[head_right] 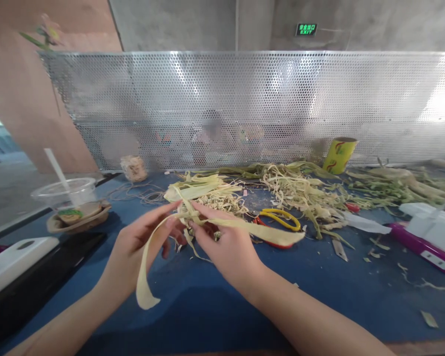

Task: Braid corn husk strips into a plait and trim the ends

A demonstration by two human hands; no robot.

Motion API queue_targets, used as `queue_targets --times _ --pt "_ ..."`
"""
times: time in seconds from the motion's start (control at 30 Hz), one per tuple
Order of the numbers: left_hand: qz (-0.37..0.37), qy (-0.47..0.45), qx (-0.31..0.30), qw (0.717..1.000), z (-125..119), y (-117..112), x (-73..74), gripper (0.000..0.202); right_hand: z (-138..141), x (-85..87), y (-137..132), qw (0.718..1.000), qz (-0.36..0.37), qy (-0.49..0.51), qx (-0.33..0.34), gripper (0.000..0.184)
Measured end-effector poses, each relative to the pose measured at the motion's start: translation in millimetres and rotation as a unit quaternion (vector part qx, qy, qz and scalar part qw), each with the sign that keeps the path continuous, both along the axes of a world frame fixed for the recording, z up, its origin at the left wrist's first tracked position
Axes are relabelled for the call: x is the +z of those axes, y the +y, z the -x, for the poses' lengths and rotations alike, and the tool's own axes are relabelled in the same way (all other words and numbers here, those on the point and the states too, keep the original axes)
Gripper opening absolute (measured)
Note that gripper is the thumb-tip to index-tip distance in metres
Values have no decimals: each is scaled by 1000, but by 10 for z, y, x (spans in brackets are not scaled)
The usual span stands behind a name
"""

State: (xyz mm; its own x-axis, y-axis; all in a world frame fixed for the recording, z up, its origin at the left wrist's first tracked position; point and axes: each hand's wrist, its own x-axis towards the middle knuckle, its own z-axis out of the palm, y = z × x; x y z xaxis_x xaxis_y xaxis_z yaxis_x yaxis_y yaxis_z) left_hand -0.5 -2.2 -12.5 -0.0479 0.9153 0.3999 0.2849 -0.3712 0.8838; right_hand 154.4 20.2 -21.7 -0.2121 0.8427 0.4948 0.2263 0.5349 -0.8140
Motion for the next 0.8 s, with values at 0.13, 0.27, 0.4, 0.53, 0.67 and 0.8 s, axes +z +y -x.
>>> queue_targets --times 0.13,0.27,0.4,0.53,0.67,0.8 --pt "-27 -54 49 997 -26 15 28 58 16 31 26 993 109 35 18 25" --pt "-24 -65 36 997 -47 11 23 59 33 71 54 975 188 100 67 11" --pt "-21 -60 40 997 -50 5 4 57 39 46 76 961 206 143 115 20" --pt "-52 -52 49 996 -49 6 2 52 31 7 94 961 228 126 94 27" --pt "-43 -64 46 996 -61 7 2 54 16 12 97 958 237 121 106 29" --pt "-58 -73 31 995 -88 7 -20 45 2 12 103 949 233 143 155 31"
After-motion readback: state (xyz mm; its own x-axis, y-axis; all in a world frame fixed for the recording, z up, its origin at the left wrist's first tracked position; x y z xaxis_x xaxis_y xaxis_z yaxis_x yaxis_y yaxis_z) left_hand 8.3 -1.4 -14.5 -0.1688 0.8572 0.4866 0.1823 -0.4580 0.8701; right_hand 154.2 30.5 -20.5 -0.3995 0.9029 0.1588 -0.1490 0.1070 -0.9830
